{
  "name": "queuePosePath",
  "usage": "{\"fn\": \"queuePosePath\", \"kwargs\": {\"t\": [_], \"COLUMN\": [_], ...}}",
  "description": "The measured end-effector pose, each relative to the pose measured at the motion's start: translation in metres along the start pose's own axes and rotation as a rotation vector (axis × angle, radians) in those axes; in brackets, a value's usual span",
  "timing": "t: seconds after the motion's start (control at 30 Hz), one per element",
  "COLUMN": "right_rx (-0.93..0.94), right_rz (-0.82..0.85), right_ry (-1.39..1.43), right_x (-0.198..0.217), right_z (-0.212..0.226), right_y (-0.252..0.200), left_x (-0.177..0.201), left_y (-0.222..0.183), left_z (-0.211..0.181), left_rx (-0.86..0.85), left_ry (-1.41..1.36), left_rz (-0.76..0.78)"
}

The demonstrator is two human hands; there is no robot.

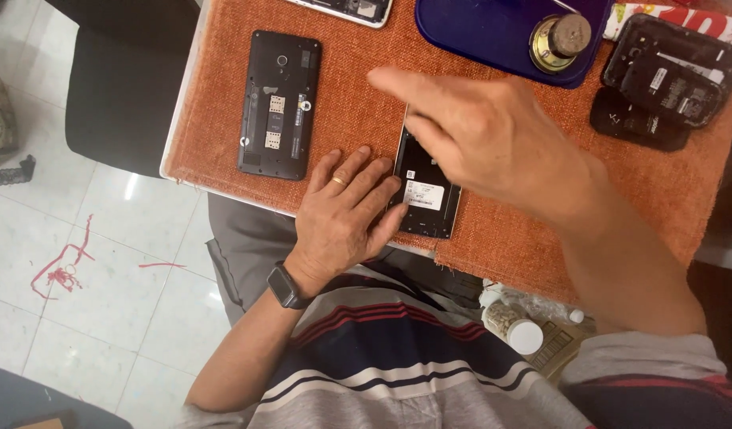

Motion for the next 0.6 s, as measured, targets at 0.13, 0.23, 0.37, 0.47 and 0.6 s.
{"fn": "queuePosePath", "kwargs": {"t": [0.13,0.23,0.37,0.47,0.6], "right_rx": [0.012,0.045,0.041,0.008,0.110], "right_rz": [-0.083,-0.006,-0.147,-0.094,-0.011], "right_ry": [-0.135,-0.033,-0.267,-0.157,0.028], "right_x": [0.008,-0.001,0.006,0.006,0.004], "right_z": [0.001,0.004,-0.003,-0.007,0.016], "right_y": [0.001,0.001,-0.004,-0.005,0.005], "left_x": [0.000,-0.001,-0.001,0.000,-0.001], "left_y": [0.000,-0.001,-0.001,0.000,-0.001], "left_z": [0.001,0.001,0.001,0.001,0.000], "left_rx": [0.000,0.002,0.004,0.011,-0.003], "left_ry": [0.004,0.007,0.003,-0.011,-0.010], "left_rz": [0.002,0.002,0.010,0.013,0.008]}}
Point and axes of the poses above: each hand's wrist, its own y-axis towards the middle knuckle, its own x-axis out of the back of the hand, z = x × y, the point moved 10 cm from there along y, towards the middle knuckle, and after that the axes turned 1 degree about z, right-handed, at the moved point
